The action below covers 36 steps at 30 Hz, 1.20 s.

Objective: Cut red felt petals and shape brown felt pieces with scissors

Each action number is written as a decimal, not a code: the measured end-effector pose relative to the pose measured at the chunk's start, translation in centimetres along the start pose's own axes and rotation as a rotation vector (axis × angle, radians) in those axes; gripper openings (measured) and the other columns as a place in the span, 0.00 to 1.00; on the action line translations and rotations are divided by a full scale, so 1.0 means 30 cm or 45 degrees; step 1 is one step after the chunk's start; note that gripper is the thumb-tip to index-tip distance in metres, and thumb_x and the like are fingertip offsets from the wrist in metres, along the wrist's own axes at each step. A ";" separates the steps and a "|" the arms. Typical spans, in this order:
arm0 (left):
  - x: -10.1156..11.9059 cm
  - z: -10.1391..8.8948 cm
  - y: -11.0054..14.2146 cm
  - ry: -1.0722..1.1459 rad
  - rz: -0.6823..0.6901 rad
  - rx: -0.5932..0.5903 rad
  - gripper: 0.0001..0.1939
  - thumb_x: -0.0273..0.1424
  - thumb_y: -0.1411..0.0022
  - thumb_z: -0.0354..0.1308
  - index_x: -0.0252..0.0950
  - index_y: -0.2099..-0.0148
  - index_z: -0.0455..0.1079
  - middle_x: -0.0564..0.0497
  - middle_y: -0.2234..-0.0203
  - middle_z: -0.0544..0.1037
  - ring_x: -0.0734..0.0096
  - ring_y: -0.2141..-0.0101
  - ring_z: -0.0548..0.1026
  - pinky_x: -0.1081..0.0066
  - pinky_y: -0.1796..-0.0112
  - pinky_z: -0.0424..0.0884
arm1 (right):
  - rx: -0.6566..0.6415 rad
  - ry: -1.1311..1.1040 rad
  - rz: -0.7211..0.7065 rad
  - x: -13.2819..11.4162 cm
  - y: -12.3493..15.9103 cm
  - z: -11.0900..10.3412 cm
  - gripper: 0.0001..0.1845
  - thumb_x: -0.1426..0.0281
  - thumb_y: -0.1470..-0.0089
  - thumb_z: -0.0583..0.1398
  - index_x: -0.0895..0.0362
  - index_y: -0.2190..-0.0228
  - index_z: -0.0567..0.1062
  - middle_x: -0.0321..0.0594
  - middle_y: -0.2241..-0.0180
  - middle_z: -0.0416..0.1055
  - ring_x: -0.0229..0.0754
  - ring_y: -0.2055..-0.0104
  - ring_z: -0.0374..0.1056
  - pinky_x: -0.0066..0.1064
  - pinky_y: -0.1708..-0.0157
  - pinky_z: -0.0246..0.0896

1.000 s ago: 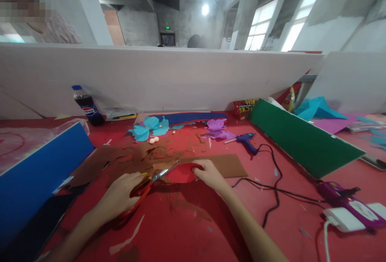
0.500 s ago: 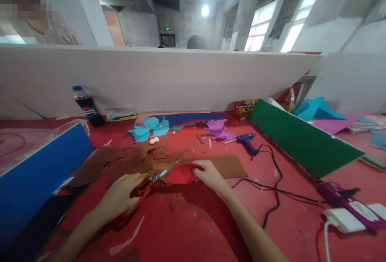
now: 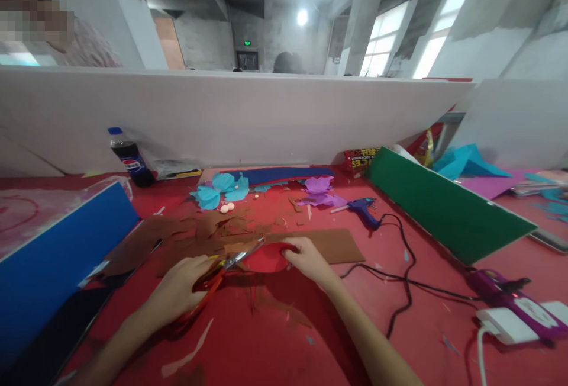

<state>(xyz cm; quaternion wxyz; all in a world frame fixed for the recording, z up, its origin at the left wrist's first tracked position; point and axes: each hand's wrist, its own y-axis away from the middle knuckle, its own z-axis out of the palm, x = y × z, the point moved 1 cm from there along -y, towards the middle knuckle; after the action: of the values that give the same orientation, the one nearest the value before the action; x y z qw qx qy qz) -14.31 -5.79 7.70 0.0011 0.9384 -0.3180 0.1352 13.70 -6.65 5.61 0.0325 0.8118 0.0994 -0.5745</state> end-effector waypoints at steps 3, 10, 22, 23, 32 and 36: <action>-0.002 0.000 0.000 0.007 0.002 -0.005 0.11 0.34 0.46 0.51 0.39 0.60 0.67 0.51 0.65 0.72 0.67 0.66 0.68 0.69 0.64 0.60 | 0.008 -0.006 0.008 -0.004 0.000 0.001 0.11 0.76 0.56 0.50 0.61 0.75 0.72 0.33 0.80 0.64 0.34 0.79 0.61 0.22 0.78 0.56; 0.005 -0.001 0.000 0.031 -0.008 -0.015 0.12 0.33 0.47 0.52 0.40 0.59 0.66 0.51 0.65 0.71 0.67 0.65 0.67 0.69 0.63 0.59 | 0.007 -0.046 0.022 0.000 0.001 0.010 0.10 0.75 0.56 0.50 0.60 0.76 0.71 0.32 0.81 0.63 0.33 0.79 0.60 0.23 0.78 0.57; -0.006 0.008 -0.001 0.011 -0.012 -0.020 0.11 0.33 0.46 0.51 0.39 0.60 0.66 0.50 0.64 0.71 0.67 0.65 0.67 0.69 0.63 0.59 | -0.008 -0.092 0.026 0.014 -0.001 0.011 0.09 0.75 0.56 0.51 0.60 0.76 0.71 0.32 0.81 0.63 0.33 0.79 0.60 0.23 0.78 0.57; -0.005 0.007 -0.001 0.013 -0.011 -0.019 0.10 0.33 0.46 0.51 0.39 0.60 0.66 0.50 0.64 0.71 0.67 0.65 0.67 0.69 0.63 0.59 | -0.012 -0.100 0.030 0.015 0.000 0.012 0.10 0.75 0.56 0.50 0.60 0.75 0.71 0.33 0.80 0.63 0.33 0.79 0.60 0.24 0.77 0.58; 0.000 0.005 -0.001 0.009 -0.011 -0.010 0.12 0.34 0.47 0.51 0.39 0.58 0.65 0.51 0.65 0.71 0.67 0.65 0.67 0.69 0.64 0.60 | -0.009 -0.056 0.012 0.018 0.000 0.013 0.09 0.75 0.56 0.50 0.60 0.77 0.71 0.32 0.81 0.63 0.33 0.80 0.61 0.23 0.78 0.57; 0.001 0.003 -0.002 -0.017 -0.005 -0.018 0.10 0.33 0.46 0.51 0.39 0.61 0.66 0.50 0.65 0.72 0.67 0.66 0.67 0.69 0.64 0.59 | -0.009 -0.057 0.018 0.012 0.000 0.013 0.10 0.75 0.57 0.50 0.60 0.76 0.71 0.32 0.81 0.64 0.33 0.80 0.61 0.23 0.78 0.57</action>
<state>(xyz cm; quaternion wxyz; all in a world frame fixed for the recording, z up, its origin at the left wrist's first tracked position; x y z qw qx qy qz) -14.22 -5.75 7.64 0.0060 0.9399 -0.3171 0.1267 13.46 -6.66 5.14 0.0417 0.7993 0.0947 -0.5919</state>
